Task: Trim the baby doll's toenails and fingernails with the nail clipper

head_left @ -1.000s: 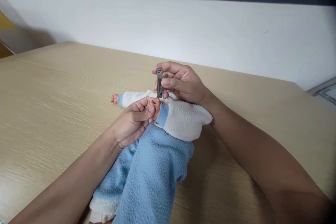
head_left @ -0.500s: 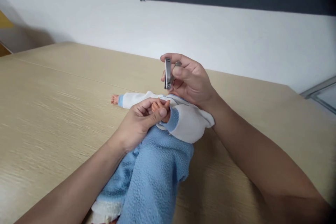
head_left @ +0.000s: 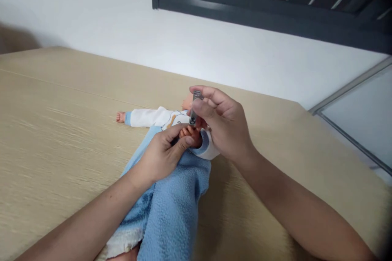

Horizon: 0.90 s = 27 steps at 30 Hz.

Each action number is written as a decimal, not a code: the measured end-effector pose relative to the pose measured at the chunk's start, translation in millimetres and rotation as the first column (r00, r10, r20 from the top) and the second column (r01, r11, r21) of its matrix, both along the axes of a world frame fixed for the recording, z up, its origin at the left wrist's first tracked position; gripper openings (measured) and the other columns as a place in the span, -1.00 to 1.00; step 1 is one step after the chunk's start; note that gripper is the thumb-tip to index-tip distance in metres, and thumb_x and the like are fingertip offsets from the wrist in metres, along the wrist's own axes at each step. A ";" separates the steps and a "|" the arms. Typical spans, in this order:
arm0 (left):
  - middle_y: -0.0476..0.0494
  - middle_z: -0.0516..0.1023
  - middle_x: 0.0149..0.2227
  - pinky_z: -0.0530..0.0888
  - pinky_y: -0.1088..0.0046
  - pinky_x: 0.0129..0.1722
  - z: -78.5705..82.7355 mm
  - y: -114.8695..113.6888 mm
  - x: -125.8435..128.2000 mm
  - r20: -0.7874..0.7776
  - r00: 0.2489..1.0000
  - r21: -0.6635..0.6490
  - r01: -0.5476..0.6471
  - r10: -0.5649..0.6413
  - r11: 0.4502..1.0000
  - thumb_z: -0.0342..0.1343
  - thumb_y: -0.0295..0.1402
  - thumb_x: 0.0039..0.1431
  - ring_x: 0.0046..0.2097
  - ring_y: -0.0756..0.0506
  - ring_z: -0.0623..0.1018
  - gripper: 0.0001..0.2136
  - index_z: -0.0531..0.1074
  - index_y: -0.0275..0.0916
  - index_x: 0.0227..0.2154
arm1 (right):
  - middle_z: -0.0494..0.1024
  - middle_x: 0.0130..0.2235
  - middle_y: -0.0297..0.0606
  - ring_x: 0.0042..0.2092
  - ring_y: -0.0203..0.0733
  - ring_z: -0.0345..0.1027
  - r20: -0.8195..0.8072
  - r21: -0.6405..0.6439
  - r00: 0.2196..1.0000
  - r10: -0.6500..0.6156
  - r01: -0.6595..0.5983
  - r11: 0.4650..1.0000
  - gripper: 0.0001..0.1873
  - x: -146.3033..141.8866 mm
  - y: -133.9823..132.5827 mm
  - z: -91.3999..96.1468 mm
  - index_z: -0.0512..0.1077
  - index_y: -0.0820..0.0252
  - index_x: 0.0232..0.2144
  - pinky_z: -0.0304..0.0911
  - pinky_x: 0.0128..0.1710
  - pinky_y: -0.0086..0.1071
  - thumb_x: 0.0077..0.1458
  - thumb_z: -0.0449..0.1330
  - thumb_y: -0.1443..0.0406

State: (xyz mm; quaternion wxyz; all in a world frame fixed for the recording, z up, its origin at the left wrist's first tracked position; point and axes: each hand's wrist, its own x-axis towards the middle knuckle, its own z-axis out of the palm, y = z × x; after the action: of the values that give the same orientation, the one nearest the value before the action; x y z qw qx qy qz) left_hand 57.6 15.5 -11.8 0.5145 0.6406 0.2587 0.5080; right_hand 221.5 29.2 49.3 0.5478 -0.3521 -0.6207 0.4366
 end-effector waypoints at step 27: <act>-0.01 0.61 -0.42 0.48 0.52 -0.22 3.5 -7.4 8.6 -0.040 0.995 -0.067 -0.098 0.095 0.993 0.35 -0.33 0.22 -0.32 0.01 0.52 -0.84 0.59 -0.27 -0.44 | 0.51 -0.46 -0.40 -0.40 -0.32 0.36 0.081 -0.029 0.993 -0.091 0.094 0.995 -0.59 -5.2 10.8 -8.8 0.65 0.14 -0.11 0.28 -0.37 -0.41 0.13 0.49 0.01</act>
State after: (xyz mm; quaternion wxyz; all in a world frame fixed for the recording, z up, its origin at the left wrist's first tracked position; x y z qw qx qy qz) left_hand 66.1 8.1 -8.3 0.5062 0.6184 0.3160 0.5113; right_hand 216.3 40.1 40.6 0.5367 -0.4065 -0.6177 0.4064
